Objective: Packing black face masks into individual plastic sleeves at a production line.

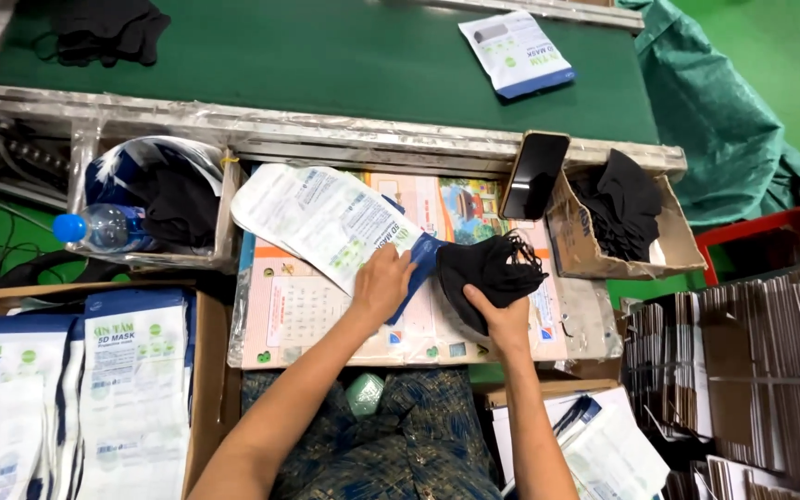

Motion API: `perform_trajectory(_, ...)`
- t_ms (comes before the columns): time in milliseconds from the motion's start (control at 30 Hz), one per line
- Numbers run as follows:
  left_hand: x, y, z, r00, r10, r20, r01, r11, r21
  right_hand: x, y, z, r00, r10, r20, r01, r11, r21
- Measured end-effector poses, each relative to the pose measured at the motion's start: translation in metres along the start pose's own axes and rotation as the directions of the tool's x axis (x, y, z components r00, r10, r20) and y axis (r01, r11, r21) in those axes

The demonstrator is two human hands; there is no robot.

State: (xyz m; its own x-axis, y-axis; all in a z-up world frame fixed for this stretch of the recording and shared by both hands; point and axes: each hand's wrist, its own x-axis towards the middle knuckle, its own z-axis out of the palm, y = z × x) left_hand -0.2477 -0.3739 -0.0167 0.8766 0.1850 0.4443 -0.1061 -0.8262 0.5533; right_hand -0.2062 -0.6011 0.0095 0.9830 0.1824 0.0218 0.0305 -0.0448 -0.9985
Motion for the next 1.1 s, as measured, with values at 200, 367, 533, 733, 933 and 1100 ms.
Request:
perform_trajectory(200,0.016,-0.009,0.011,0.998,0.011,0.064,-0.008,0.999,-0.052,-0.009,-0.015,0.028,0.967,0.154,0.205,-0.203,0.948,0.244)
perform_trajectory(367,0.039,0.031,-0.045,0.979,0.063,-0.193,-0.102,0.975,-0.199,0.009,-0.014,0.063,0.948,0.310,0.070,-0.288,0.745,0.601)
perform_trajectory(533,0.057,0.050,-0.087,0.961,-0.128,-0.245,0.004,0.893,-0.450,0.014,-0.062,0.064,0.970,-0.196,-0.143,0.158,0.957,-0.242)
perform_trajectory(733,0.061,0.067,-0.087,0.997,-0.018,-0.070,-0.028,0.798,-0.602,0.036,-0.106,0.035,0.583,-0.748,0.317,0.804,0.477,-0.355)
perform_trajectory(933,0.051,0.083,-0.085,0.990,0.043,0.138,0.063,0.730,-0.681,0.070,-0.042,-0.027,0.778,-0.207,0.593,0.615,0.443,-0.652)
perform_trajectory(1100,0.089,0.116,-0.203,0.716,0.474,-0.513,-0.619,0.771,-0.151,0.083,-0.025,-0.055,0.871,-0.086,0.484,0.457,0.507,-0.731)
